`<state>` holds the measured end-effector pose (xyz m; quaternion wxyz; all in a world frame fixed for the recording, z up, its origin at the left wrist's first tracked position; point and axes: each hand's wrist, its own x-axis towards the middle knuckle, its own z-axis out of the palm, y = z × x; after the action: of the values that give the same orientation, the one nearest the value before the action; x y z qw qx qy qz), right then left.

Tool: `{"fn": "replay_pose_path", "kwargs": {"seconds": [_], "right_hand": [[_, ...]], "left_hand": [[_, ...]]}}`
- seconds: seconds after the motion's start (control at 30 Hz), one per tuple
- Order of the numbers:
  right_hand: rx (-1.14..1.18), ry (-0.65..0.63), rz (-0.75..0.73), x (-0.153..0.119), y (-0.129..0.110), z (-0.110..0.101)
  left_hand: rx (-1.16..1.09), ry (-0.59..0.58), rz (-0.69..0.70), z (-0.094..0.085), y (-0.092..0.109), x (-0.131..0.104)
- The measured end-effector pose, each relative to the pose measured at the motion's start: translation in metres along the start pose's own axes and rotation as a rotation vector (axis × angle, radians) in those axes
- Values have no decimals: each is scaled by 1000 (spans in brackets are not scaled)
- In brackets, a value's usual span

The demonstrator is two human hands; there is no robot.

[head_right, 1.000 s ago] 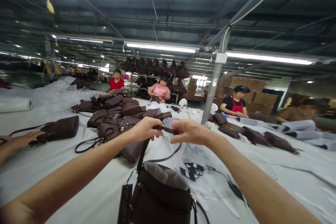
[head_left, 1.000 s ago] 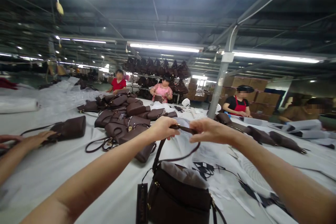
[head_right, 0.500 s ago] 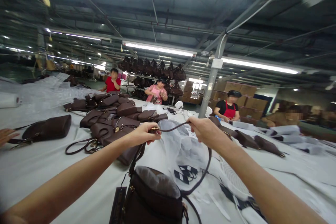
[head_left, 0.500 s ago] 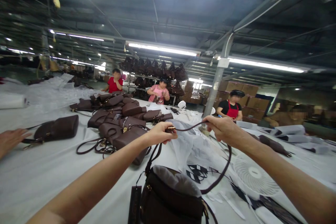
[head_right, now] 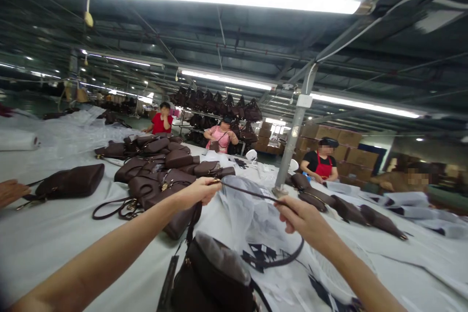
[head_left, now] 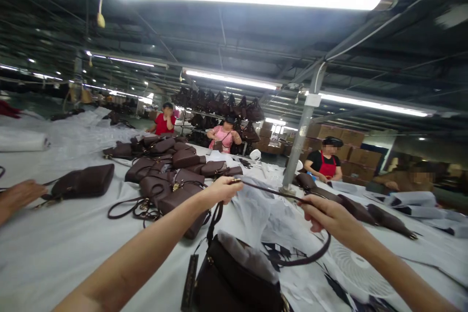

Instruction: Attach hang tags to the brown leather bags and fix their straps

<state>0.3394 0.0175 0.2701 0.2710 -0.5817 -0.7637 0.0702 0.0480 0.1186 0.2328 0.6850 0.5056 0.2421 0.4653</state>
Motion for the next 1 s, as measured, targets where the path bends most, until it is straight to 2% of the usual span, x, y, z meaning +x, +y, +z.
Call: {"fn": "replay_pose_path", "kwargs": {"seconds": [0.07, 0.13, 0.2, 0.23, 0.3, 0.37, 0.43, 0.53, 0.63, 0.73, 0.8, 0.87, 1.0], "right_hand": [[-43, -29, -60, -7, -11, 12], [-153, -73, -185, -16, -17, 34], [-287, -124, -318, -25, -13, 58], [-351, -126, -335, -28, -8, 67], [-439, -134, -350, -29, 6, 75], [-524, -119, -370, -24, 14, 68], [-644, -86, -390, -12, 7, 54], [-809, -28, -382, 12, -33, 42], [-858, -50, -375, 37, -80, 47], [-769, -91, -350, 55, -107, 59], [-612, -114, -347, 60, -110, 63], [-418, -144, -342, 61, -103, 63], [-214, -260, -252, 55, -74, 49]], "left_hand": [[-125, 63, 9, -1, 1, 4], [-250, 137, 36, -5, 3, 11], [-348, 209, 76, -14, 5, 17], [-383, 241, 95, -20, 6, 19], [-420, 286, 119, -32, 6, 21], [-419, 295, 117, -39, 3, 20], [-387, 252, 82, -36, -4, 18], [-294, 99, -7, -12, -15, 14], [-195, -69, -71, 12, -21, 9], [-32, -256, -61, 19, -19, 3], [133, -383, -44, 14, -15, -2], [254, -419, -33, 4, -10, -7], [260, -230, 34, -15, -7, -12]]}}
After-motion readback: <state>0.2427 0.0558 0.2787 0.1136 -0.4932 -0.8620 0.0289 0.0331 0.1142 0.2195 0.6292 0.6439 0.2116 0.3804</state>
